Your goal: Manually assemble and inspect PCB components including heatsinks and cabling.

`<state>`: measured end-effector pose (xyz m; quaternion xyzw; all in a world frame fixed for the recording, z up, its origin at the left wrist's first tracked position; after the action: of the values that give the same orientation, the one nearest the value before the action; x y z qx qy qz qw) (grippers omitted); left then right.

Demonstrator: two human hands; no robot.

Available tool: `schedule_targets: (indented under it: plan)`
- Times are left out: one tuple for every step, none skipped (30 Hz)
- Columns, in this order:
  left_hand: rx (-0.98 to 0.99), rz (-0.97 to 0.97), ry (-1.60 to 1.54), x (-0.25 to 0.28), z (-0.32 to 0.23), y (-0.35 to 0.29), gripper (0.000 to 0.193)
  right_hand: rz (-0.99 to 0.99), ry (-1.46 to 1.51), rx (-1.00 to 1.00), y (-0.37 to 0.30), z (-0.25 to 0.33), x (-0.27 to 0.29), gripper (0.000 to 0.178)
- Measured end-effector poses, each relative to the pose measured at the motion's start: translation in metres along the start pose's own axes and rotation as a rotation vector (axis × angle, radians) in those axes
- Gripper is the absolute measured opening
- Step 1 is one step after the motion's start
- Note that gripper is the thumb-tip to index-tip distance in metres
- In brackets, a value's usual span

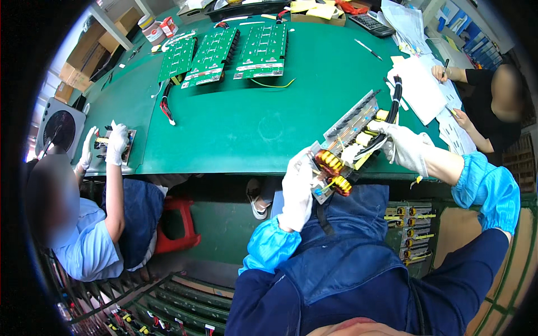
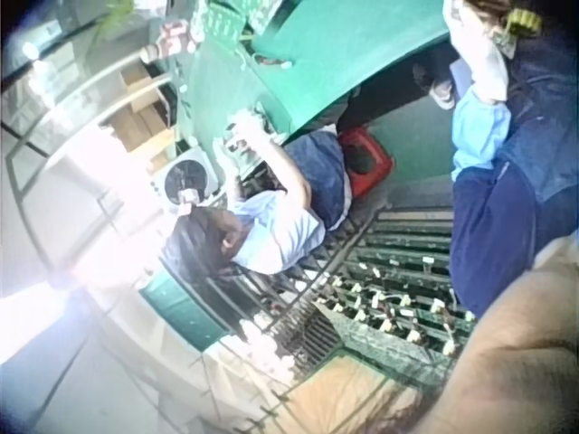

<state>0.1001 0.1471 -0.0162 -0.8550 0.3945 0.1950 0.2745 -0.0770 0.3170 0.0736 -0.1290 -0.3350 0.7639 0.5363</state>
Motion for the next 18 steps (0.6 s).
schedule_targets:
  plan:
    - [-0.054, 0.033, -0.050, 0.002, -0.006, 0.003, 0.035, 0.001, 0.043, -0.078, -0.004, -0.005, -0.006, 0.017]
    - [-0.076, 0.041, -0.026, 0.008, -0.009, 0.007, 0.034, 0.023, 0.088, -0.104, -0.010, -0.008, -0.014, 0.019]
    - [-0.099, 0.060, -0.007, 0.013, -0.012, 0.013, 0.034, 0.058, 0.094, -0.138, -0.004, -0.016, -0.012, 0.020]
    - [-0.119, 0.071, 0.039, 0.013, -0.018, 0.017, 0.034, 0.035, 0.125, -0.114, 0.005, -0.026, -0.012, 0.020]
    - [-0.135, 0.080, 0.058, 0.017, -0.019, 0.024, 0.034, 0.012, 0.156, -0.091, 0.013, -0.035, -0.011, 0.021]
    - [-0.156, 0.080, 0.091, 0.020, -0.023, 0.026, 0.033, 0.017, 0.160, -0.094, 0.009, -0.033, -0.016, 0.021]
    - [-0.178, 0.080, 0.124, 0.022, -0.026, 0.029, 0.033, -0.005, 0.135, -0.119, 0.004, -0.032, -0.020, 0.023]
    - [-0.177, 0.079, 0.131, 0.026, -0.025, 0.034, 0.033, -0.026, 0.110, -0.143, 0.000, -0.030, -0.023, 0.025]
    - [-0.204, 0.078, 0.179, 0.029, -0.025, 0.040, 0.032, -0.023, 0.114, -0.146, -0.001, -0.029, -0.026, 0.025]
    - [-0.231, 0.077, 0.227, 0.032, -0.025, 0.045, 0.032, 0.015, 0.149, -0.145, -0.002, -0.027, -0.030, 0.027]
    - [-0.228, 0.077, 0.234, 0.035, -0.023, 0.050, 0.032, 0.052, 0.183, -0.145, -0.002, -0.027, -0.033, 0.029]
    - [-0.210, 0.076, 0.204, 0.034, -0.024, 0.055, 0.034, 0.054, 0.195, -0.149, 0.001, -0.028, -0.033, 0.036]
    - [-0.191, 0.074, 0.174, 0.032, -0.023, 0.059, 0.035, 0.052, 0.202, -0.153, 0.001, -0.029, -0.032, 0.036]
    - [-0.170, 0.059, 0.132, 0.029, -0.021, 0.062, 0.031, 0.080, 0.225, -0.169, 0.001, -0.029, -0.031, 0.038]
    - [-0.167, 0.057, 0.135, 0.028, -0.023, 0.065, 0.031, 0.112, 0.244, -0.184, -0.002, -0.026, -0.032, 0.039]
    - [-0.198, 0.067, 0.194, 0.027, -0.028, 0.067, 0.030, 0.155, 0.231, -0.216, -0.006, -0.026, -0.032, 0.045]
    - [-0.228, 0.077, 0.253, 0.027, -0.032, 0.070, 0.029, 0.156, 0.233, -0.221, -0.008, -0.024, -0.028, 0.045]
    - [-0.274, 0.072, 0.294, 0.026, -0.035, 0.076, 0.028, 0.172, 0.169, -0.251, -0.010, -0.026, -0.021, 0.047]
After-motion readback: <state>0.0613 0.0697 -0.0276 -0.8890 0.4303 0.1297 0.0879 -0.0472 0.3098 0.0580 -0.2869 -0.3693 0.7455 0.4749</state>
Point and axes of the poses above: each hand's wrist, its own y-axis towards the middle knuckle, its own x-axis out of the back of the hand, z = x × y, the point moved 5 cm from there along y, towards the middle knuckle, and after that the axes turned 6 degrees about -z, right-handed, at the moved point
